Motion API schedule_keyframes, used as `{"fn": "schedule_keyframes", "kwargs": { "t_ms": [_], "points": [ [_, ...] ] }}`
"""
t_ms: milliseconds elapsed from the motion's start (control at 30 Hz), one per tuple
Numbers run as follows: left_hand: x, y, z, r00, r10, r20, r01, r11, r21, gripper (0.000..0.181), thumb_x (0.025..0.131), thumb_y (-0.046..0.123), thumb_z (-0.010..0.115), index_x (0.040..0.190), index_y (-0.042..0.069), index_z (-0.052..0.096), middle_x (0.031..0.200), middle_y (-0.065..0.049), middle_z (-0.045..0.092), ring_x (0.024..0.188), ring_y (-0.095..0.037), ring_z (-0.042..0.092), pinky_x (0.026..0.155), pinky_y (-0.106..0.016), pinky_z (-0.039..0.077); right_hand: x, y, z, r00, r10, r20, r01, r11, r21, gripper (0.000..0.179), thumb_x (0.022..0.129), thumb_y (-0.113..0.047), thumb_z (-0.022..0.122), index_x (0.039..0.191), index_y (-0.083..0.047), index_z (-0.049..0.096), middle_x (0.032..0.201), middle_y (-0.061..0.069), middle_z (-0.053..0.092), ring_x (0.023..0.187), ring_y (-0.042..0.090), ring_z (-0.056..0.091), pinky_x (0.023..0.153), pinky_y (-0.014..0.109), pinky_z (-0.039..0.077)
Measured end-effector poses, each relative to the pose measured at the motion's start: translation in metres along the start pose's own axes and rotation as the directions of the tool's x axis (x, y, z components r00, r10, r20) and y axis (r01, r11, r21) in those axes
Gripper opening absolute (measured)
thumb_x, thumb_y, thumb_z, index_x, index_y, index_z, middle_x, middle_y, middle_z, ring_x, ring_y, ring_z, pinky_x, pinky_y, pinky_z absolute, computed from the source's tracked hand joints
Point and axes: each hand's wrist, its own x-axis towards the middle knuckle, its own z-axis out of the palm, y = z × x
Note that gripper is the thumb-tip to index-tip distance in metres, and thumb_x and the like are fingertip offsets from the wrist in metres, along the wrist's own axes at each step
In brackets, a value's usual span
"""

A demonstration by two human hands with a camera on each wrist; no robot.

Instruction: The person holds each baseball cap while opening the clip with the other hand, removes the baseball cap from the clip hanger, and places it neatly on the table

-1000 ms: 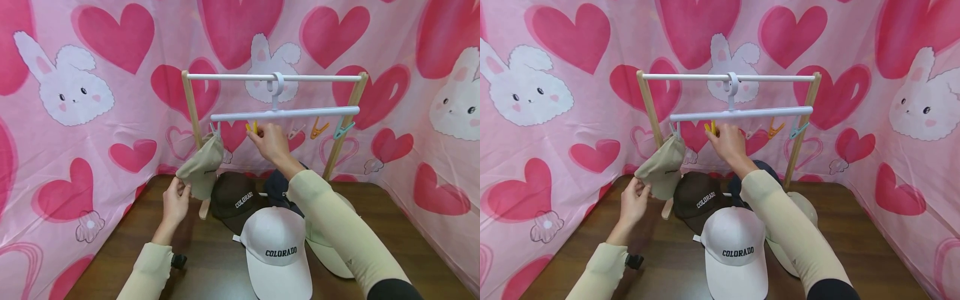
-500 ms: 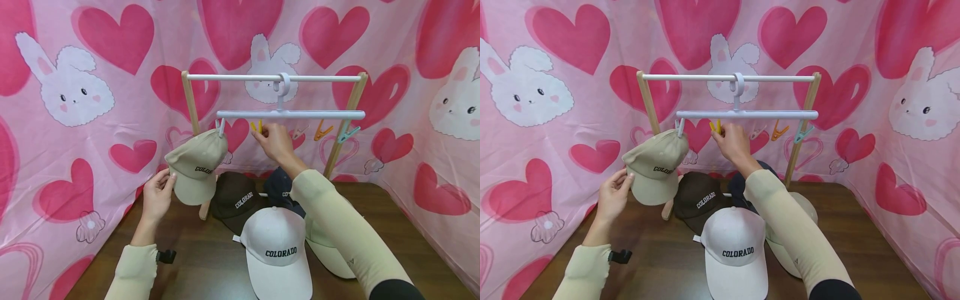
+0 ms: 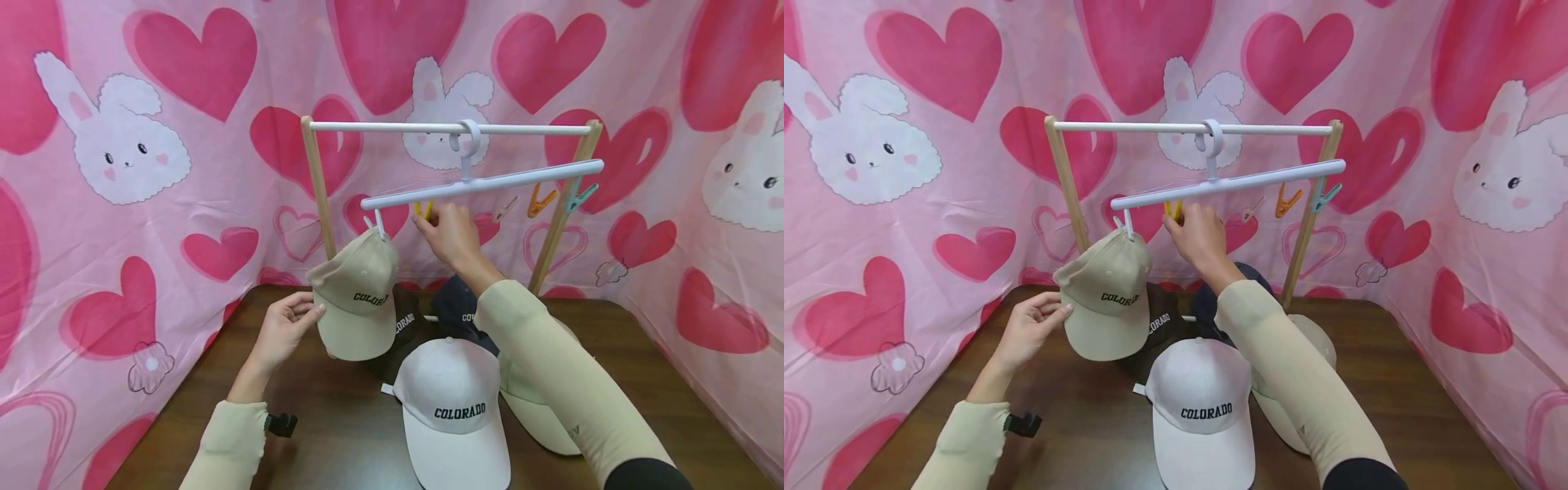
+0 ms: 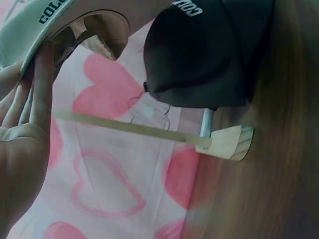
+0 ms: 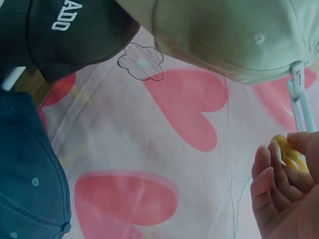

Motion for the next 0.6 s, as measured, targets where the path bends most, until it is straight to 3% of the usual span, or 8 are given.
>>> {"fn": "schedule_keyframes", "kwargs": {
  "t_ms": [133,267,367,433,600],
  "points": [
    [0.000,-0.004,0.005,0.999,0.004,0.040,-0.004,1.000,0.001,0.023,0.099,0.000,0.065,0.118,-0.012,0.064,0.096,-0.007,0.077,0.082,-0.009,0.072,0.075,-0.027,0.061,-0.003,0.000,-0.001,0.999,0.034,-0.019,-0.036,0.995,-0.090,0.045,0.098,-0.047,0.065,0.073,-0.010,0.072,0.063,0.006,0.062,0.062,0.024,0.056,0.052,0.037,0.045],
    [-0.002,-0.004,0.009,0.998,-0.013,0.060,0.013,1.000,0.007,0.022,0.098,0.000,0.066,0.117,-0.011,0.065,0.098,-0.015,0.076,0.082,-0.010,0.073,0.073,-0.031,0.063,-0.007,-0.004,-0.005,0.997,0.064,-0.042,-0.072,0.967,-0.244,0.054,0.098,-0.050,0.062,0.063,-0.009,0.060,0.058,0.007,0.054,0.059,0.027,0.055,0.052,0.039,0.044],
    [-0.002,-0.003,0.011,0.997,-0.014,0.082,0.012,1.000,0.019,0.021,0.097,-0.001,0.067,0.116,-0.011,0.065,0.099,-0.023,0.074,0.081,-0.012,0.073,0.073,-0.033,0.063,-0.009,-0.011,-0.007,0.999,0.040,-0.028,-0.047,0.954,-0.296,0.052,0.099,-0.045,0.061,0.062,-0.009,0.055,0.056,0.006,0.051,0.057,0.027,0.053,0.051,0.039,0.043],
    [-0.002,-0.003,0.012,0.995,-0.013,0.096,0.012,1.000,0.013,0.020,0.096,-0.002,0.067,0.114,-0.011,0.065,0.100,-0.026,0.073,0.081,-0.012,0.074,0.074,-0.033,0.063,-0.009,-0.016,-0.008,1.000,0.011,0.009,-0.008,0.966,-0.257,0.048,0.100,-0.040,0.060,0.062,-0.010,0.059,0.055,0.004,0.053,0.056,0.025,0.054,0.050,0.037,0.043],
    [-0.001,-0.004,0.017,0.992,-0.025,0.121,0.027,0.999,-0.016,0.019,0.095,-0.004,0.068,0.111,-0.013,0.064,0.100,-0.027,0.072,0.081,-0.013,0.074,0.074,-0.033,0.063,-0.009,-0.024,-0.003,0.987,-0.068,0.143,0.070,0.998,-0.008,0.033,0.099,-0.034,0.065,0.080,-0.011,0.077,0.063,0.000,0.066,0.053,0.021,0.059,0.046,0.031,0.048]
  ]
}}
